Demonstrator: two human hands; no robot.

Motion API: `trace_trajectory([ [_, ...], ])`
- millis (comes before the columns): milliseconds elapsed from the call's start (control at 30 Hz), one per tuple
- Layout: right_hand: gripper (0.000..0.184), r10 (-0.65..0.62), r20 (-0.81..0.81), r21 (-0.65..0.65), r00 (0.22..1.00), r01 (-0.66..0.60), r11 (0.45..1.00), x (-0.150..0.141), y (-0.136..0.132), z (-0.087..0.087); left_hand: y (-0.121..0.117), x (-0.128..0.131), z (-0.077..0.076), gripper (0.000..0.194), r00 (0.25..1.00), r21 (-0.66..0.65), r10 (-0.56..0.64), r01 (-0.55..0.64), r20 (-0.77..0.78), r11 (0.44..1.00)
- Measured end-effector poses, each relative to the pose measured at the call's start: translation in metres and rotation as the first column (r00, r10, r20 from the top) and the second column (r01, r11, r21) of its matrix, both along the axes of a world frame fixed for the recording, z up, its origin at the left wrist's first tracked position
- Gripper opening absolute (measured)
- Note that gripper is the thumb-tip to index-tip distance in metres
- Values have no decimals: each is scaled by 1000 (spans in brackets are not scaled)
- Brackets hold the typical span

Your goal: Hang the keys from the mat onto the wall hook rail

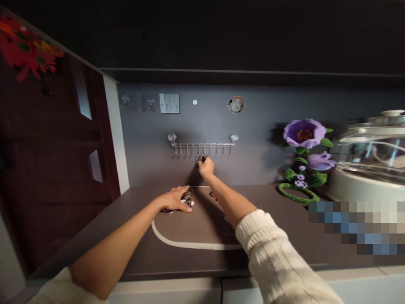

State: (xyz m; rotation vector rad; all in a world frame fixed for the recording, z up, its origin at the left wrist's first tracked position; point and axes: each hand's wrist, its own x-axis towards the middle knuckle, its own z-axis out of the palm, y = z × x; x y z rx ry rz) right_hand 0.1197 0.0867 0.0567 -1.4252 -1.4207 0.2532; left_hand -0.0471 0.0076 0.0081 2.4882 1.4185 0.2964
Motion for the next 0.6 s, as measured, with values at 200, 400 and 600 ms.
trace_trajectory([
  [200, 13, 127, -318, 172, 939, -74, 982, 0, -18, 25, 0, 10, -10, 75, 982, 127, 10, -34, 188, 991],
  [400, 12, 231, -311, 227, 922, -164, 960, 3, -28, 50, 0, 17, -14, 67, 956, 194, 3, -63, 292, 979],
  [600, 11, 347, -115, -83, 931, -357, 930, 17, -56, 9, 1, 17, -4, 46, 886, 156, 54, -141, 461, 978],
])
